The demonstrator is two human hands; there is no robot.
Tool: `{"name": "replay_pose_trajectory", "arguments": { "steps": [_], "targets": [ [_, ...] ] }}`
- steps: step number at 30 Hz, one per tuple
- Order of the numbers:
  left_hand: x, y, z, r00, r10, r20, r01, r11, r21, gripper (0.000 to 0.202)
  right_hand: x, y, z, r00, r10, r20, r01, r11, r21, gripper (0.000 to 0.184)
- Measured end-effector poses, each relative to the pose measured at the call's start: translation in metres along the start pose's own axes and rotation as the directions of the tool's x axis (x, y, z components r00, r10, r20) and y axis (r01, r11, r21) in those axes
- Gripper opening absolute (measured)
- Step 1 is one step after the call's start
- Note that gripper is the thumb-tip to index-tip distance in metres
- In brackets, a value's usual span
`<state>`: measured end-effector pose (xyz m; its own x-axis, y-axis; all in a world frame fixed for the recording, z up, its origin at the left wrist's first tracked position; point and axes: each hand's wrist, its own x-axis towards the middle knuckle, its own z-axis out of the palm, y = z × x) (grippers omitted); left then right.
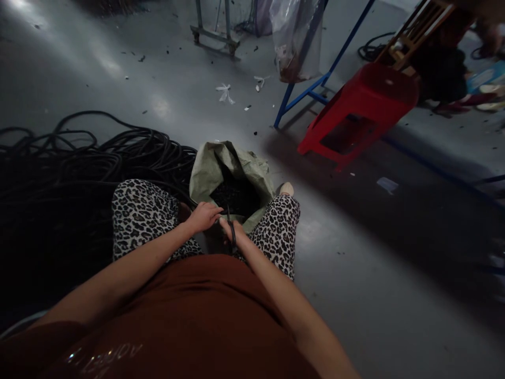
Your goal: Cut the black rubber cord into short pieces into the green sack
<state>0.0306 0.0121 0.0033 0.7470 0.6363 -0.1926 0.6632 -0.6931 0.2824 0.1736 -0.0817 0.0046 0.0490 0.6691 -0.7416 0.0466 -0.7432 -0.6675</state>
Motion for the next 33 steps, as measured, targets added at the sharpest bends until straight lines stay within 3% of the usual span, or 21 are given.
{"name": "replay_pose_trajectory", "arguments": {
  "steps": [12,17,22,26,33],
  "targets": [
    [0.004,0.004,0.003,0.998,-0.061,0.007,0.061,0.997,-0.047,0.03,-0.001,0.001,-0.001,0.986,-0.083,-0.142,0.067,0.991,-0.112,0.03],
    [0.004,0.003,0.004,0.997,-0.069,0.017,0.07,0.996,-0.054,0.03,0.006,0.012,-0.003,0.974,-0.167,-0.154,0.121,0.955,-0.272,0.033],
    [0.004,0.0,0.006,0.998,-0.048,0.034,0.049,0.999,-0.024,0.03,0.007,0.016,-0.004,0.962,-0.217,-0.164,0.155,0.933,-0.325,0.031],
    [0.004,-0.007,0.008,0.998,-0.057,0.023,0.057,0.998,-0.02,0.03,0.0,0.01,-0.004,0.981,-0.134,-0.14,0.099,0.967,-0.233,0.033],
    [0.005,-0.016,0.007,0.992,-0.121,-0.027,0.12,0.992,-0.037,0.03,-0.006,-0.001,-0.004,0.979,-0.024,-0.202,0.005,0.996,-0.093,0.028]
  ]
}}
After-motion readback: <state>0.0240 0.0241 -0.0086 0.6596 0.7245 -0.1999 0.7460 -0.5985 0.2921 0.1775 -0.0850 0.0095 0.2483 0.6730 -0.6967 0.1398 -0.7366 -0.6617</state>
